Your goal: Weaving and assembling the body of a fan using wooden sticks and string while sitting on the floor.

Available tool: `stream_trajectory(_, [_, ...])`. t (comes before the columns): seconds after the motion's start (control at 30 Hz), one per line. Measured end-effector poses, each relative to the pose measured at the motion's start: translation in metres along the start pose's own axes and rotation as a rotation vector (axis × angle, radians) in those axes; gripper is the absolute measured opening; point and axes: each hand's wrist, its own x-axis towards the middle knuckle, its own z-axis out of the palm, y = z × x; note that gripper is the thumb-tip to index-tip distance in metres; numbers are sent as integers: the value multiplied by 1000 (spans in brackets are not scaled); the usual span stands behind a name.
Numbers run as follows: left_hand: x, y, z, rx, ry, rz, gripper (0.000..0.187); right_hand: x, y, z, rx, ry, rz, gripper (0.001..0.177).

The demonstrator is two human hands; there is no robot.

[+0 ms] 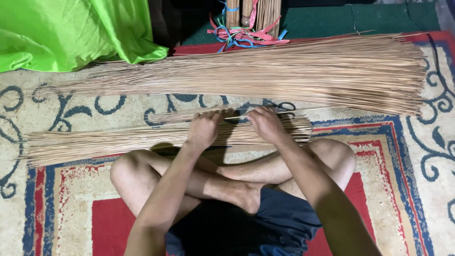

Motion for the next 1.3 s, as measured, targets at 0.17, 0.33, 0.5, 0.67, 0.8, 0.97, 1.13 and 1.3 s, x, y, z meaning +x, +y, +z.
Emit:
stream_trajectory(0.17, [6,26,30,26,48,22,14,-19,17,48,69,-51,49,16])
stream_trajectory(0.33, [-15,-18,11,34,1,-57,19,-52,72,18,-22,-100,144,17])
stream_trajectory(0.5, [0,-21,-14,73,-287,-144,28,-43,58,-41,-29,-130,205,19])
stream_trajectory(0.67, [36,63,-40,18,-298,-36,21,-8,6,-38,204,-134,171,18])
stream_trajectory(0.8, [33,55,-27,-56,-273,-51,18,0,-15,-64,333,-191,225,20])
stream_trajectory(0.97, [19,18,-4,-24,-182,-11,15,-27,33,-97,262,-304,377,20])
stream_trajectory(1.13, [32,43,7,-116,-120,48,13,-49,68,-118,221,-393,512,22])
stream_trajectory(1.3, [35,50,38,-104,-116,65,15,-101,142,-75,-263,-489,692,46])
